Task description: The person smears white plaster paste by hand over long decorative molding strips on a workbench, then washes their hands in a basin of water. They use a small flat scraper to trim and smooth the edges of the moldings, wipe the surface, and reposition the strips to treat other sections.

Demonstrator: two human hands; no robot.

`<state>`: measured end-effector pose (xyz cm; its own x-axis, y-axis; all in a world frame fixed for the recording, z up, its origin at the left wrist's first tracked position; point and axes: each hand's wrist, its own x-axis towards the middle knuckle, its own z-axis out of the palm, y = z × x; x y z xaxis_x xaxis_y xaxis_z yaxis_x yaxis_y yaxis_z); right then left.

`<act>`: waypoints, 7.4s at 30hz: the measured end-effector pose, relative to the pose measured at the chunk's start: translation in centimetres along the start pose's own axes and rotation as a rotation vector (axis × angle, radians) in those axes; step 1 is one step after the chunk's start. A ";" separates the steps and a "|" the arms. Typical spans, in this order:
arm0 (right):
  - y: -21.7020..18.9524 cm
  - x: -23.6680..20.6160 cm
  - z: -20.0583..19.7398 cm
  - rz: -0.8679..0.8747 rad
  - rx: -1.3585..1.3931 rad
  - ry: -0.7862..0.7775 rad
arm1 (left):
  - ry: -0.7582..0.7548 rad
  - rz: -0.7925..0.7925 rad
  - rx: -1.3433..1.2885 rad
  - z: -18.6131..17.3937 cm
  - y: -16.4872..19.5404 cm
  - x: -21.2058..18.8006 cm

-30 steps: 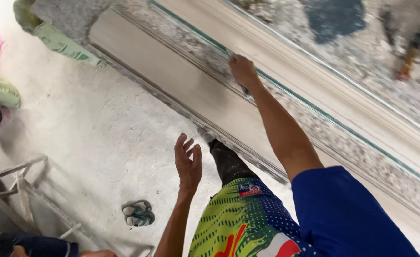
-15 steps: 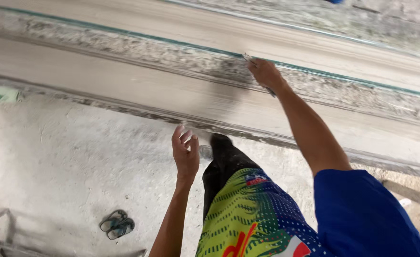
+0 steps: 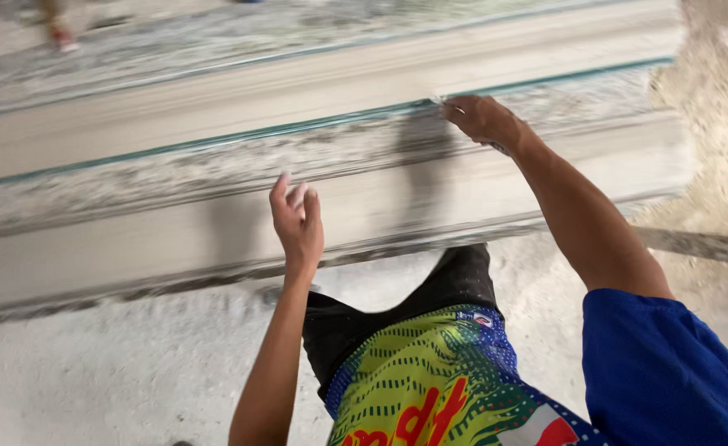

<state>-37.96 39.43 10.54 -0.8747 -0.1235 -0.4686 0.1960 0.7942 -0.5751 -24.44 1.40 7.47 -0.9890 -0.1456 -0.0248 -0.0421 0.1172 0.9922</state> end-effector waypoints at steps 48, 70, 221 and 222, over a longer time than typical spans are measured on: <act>42.3 -6.7 -21.7 0.192 0.779 0.344 | -1.126 -0.173 1.204 69.1 5.2 11.5; 43.8 -5.5 -23.9 0.245 0.731 0.061 | -1.100 -0.197 1.213 68.8 5.3 11.7; 38.7 15.9 -31.9 -0.025 0.867 0.788 | -0.290 0.327 1.220 65.7 1.6 14.4; 38.8 15.6 -31.2 -0.021 0.864 0.783 | -0.294 0.317 1.216 65.7 1.6 14.4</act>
<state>-57.80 86.95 1.85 -0.8566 0.5089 -0.0853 0.1514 0.0899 -0.9844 -48.01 64.07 0.69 -0.9668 0.2552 0.0103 0.2514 0.9435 0.2157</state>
